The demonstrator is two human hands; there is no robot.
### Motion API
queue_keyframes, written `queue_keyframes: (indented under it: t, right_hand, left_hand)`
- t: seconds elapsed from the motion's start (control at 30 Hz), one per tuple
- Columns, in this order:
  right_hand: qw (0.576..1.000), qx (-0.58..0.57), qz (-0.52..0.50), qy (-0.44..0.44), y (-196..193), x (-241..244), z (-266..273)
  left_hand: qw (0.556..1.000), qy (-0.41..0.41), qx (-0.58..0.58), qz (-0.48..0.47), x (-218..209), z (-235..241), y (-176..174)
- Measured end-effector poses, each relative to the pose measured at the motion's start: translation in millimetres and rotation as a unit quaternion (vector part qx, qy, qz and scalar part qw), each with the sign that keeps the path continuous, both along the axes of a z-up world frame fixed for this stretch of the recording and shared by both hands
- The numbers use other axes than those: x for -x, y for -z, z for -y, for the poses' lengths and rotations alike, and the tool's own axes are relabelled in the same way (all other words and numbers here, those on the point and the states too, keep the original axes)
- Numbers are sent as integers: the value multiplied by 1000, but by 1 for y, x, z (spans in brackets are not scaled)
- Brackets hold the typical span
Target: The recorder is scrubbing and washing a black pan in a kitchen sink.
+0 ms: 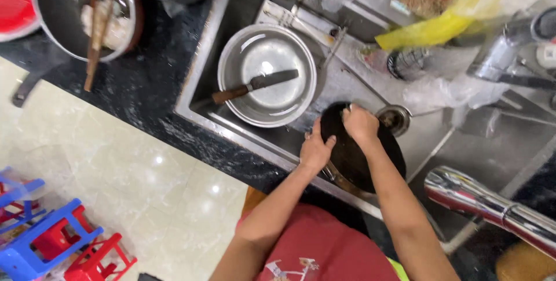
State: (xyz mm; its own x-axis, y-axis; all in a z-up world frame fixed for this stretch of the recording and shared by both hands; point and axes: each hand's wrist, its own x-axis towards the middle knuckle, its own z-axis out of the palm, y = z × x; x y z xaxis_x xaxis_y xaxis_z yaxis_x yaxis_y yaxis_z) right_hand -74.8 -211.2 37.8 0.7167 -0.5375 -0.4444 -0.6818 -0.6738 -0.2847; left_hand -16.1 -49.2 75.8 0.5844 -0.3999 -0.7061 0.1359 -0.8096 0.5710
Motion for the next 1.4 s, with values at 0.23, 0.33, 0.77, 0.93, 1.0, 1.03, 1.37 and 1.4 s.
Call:
queue_keyframes:
  t: [0.23,0.33,0.77,0.93,1.0,1.03,1.37,1.4]
  right_hand:
    - [993,-88,-7,-78,-78,40,-25]
    - [1000,-6,-11,-17,-22,18,3]
    - [999,22,-5,-33,2,2,19]
    - [995,-66,-9,-69,-68,24,-9]
    - [992,-109,-26,-60,-116,33,-19]
    - [992,-112,-29,-59,-91,37,-13]
    - [998,-40,-49,-11,-31,47,18]
    - [995,-20,-99,19,-17,59,35]
  left_hand:
    - [999,1,-25,-47,-3,3,-27]
    - [1000,-5,-6,-20,-2,4,-14]
    - [1000,4,-15,0,2,8,2]
    - [999,-6,-15,-45,-14,8,-30]
    - [999,7,-24,-41,-12,8,-26]
    - [999,7,-26,-45,-7,6,-28]
    - [999,11,-17,-36,-8,6,-25]
    - [999,19,-30,-41,-12,10,-25]
